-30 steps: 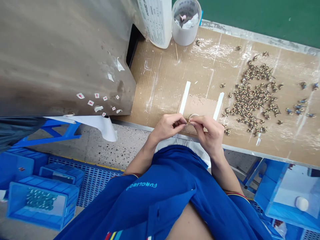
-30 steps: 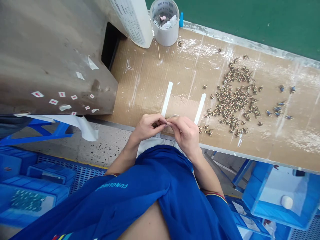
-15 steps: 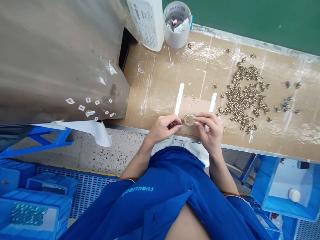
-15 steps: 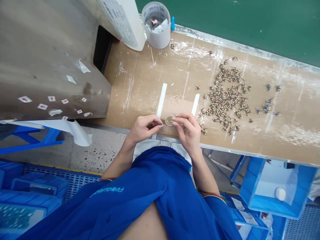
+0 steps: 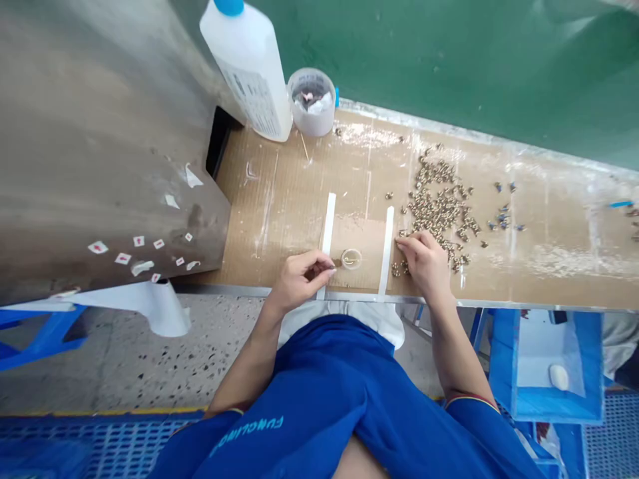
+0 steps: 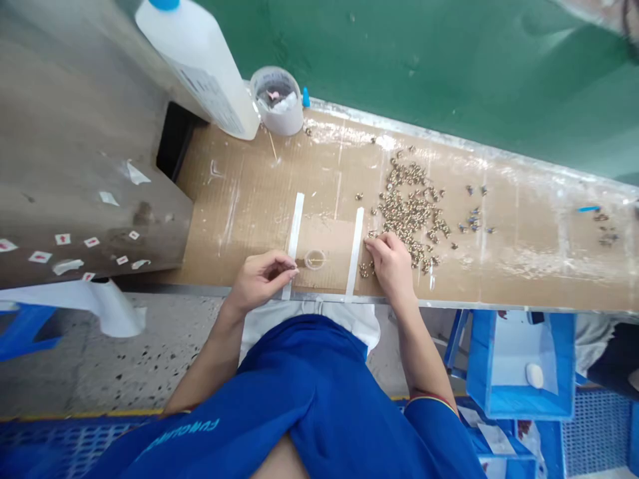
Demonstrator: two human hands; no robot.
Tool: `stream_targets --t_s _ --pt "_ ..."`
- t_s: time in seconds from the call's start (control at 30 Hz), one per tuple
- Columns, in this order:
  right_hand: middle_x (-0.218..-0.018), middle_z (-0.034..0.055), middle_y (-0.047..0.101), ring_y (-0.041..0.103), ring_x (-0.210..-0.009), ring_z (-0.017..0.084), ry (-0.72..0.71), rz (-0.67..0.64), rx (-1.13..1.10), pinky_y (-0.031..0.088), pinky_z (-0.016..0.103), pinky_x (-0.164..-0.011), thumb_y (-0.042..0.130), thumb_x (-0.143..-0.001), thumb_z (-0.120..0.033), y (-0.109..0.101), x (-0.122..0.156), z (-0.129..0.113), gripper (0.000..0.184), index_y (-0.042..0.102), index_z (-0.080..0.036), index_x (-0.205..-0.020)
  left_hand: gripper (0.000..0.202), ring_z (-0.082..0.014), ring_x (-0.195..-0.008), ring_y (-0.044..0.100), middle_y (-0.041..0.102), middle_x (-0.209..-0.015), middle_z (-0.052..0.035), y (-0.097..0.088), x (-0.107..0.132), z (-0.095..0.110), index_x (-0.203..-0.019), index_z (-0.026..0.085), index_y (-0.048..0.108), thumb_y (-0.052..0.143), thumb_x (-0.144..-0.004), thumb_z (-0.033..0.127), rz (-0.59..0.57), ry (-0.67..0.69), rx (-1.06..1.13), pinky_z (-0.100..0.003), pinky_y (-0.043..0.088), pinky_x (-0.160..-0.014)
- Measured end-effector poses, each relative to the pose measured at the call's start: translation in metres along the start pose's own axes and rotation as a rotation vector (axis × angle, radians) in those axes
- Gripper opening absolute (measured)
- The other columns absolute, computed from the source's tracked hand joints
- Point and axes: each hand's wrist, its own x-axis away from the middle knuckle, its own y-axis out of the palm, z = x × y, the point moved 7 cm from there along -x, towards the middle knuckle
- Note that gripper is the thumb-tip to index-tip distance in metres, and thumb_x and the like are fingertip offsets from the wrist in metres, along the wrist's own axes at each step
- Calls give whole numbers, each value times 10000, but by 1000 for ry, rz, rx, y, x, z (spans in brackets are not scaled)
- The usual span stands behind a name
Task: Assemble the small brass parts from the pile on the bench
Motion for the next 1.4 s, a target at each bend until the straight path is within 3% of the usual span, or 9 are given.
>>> stream_targets --t_s 0.2,0.37,0.5,0.6,0.7,0.87,1.1,1.4 --pt "-818 62 703 652 -734 208 -22 -106 -80 524 337 -688 589 -978 -253 -13 -18 2 182 677 -224 -821 149 -97 -582 591 637 -671 3 -17 -7 2 -793 169 648 692 -830 306 171 -68 82 -178 499 -542" --pt "-863 56 746 670 -739 186 32 37 -356 549 350 -697 616 -958 -307 -40 -61 -4 155 749 -227 -959 173 -132 -682 660 702 -741 -23 -24 -59 23 -824 170 681 678 -841 342 184 -15 -37 -223 554 -639" --pt "-819 33 752 682 -723 166 185 72 -724 580 344 -682 720 -878 -361 -24 -104 1 149 771 -238 -945 140 -122 -652 652 731 -746 -30 -7 -117 36 -825 156 703 657 -851 286 120 130 -152 -224 529 -633" --pt "-871 42 781 719 -781 163 286 85 -978 633 364 -776 778 -827 -413 3 -120 9 218 755 -235 -950 118 -106 -601 608 719 -710 -20 7 -142 35 -793 149 696 651 -864 231 110 230 -248 -216 472 -593" --pt "-877 49 792 735 -792 162 355 61 -1058 655 370 -812 816 -795 -516 25 -117 13 338 741 -227 -954 97 -104 -625 613 728 -738 -17 15 -145 25 -807 148 693 655 -883 195 113 267 -323 -218 461 -611" --pt "-827 49 798 762 -782 181 395 -27 -1053 667 380 -806 861 -725 -626 39 -104 3 459 742 -217 -898 92 -103 -633 606 723 -760 -14 21 -134 12 -841 150 686 644 -918 176 94 279 -367 -219 460 -620" --pt "-724 34 773 755 -720 182 491 -96 -1036 664 354 -757 946 -613 -576 51 -98 -3 457 753 -209 -807 114 -93 -600 554 679 -716 0 30 -132 -1 -808 142 668 630 -916 152 -12 251 -356 -213 410 -590" --pt "-696 21 755 743 -695 174 477 -146 -1019 662 348 -744 918 -638 -605 60 -95 -3 462 744 -212 -806 95 -100 -626 584 712 -750 -14 32 -132 -8 -833 142 689 619 -896 133 -60 198 -325 -215 419 -608"
